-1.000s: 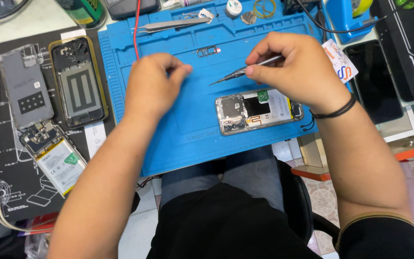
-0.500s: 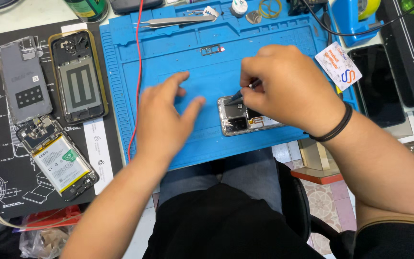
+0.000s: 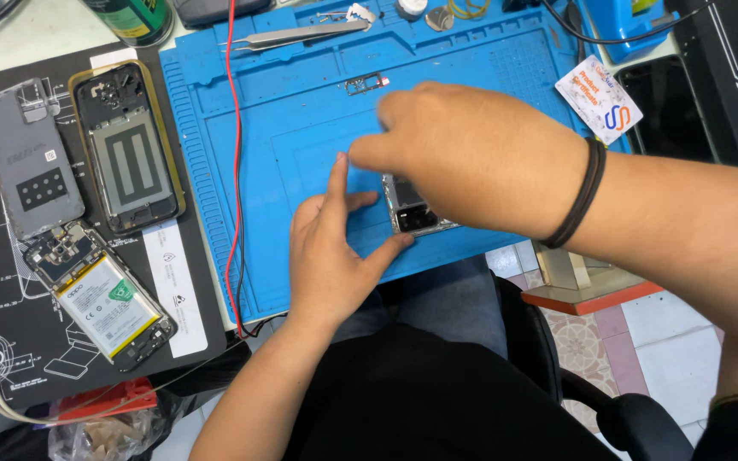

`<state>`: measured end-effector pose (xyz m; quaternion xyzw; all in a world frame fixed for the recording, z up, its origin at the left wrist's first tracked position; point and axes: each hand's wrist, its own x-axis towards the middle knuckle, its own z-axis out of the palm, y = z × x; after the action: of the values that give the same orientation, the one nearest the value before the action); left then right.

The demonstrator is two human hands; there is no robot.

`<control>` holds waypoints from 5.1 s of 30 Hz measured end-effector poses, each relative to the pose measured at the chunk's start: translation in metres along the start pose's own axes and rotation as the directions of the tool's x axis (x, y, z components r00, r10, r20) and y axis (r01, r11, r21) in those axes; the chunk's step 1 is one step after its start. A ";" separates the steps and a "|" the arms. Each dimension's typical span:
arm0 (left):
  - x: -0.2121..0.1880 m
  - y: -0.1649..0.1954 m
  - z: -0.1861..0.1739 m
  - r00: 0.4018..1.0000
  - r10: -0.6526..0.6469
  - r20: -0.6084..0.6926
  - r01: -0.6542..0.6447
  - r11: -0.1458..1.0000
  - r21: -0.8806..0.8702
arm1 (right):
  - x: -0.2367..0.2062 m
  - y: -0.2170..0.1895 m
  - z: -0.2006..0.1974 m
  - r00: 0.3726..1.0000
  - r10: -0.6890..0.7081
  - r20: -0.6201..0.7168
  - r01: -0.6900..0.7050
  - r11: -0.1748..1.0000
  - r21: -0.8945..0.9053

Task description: The person uses a plastic card and compressed air to pry open the back cover of a smartphone. Then, using a screwdriver, they remove screws and lift internal components to access the battery area.

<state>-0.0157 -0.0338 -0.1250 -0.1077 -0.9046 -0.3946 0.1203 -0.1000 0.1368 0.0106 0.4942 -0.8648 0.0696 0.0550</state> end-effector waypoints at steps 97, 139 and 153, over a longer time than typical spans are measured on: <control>0.086 -0.044 -0.051 0.992 -0.080 -0.100 0.107 0.945 0.309 | -0.077 0.033 0.020 0.903 0.423 -0.071 -0.380 0.866 0.324; 0.010 0.015 0.000 0.987 0.110 0.121 -0.129 0.978 0.164 | -0.045 0.001 -0.004 0.985 0.170 0.003 -0.170 0.985 -0.019; 0.014 0.006 0.000 0.988 0.153 -0.028 -0.153 0.988 0.022 | -0.075 0.015 -0.007 0.935 0.346 -0.083 -0.294 0.882 0.368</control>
<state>-0.0267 -0.0283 -0.1165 -0.1698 -0.8956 -0.3768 0.1644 -0.0754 0.2091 0.0041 0.3397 -0.9018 0.2665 0.0173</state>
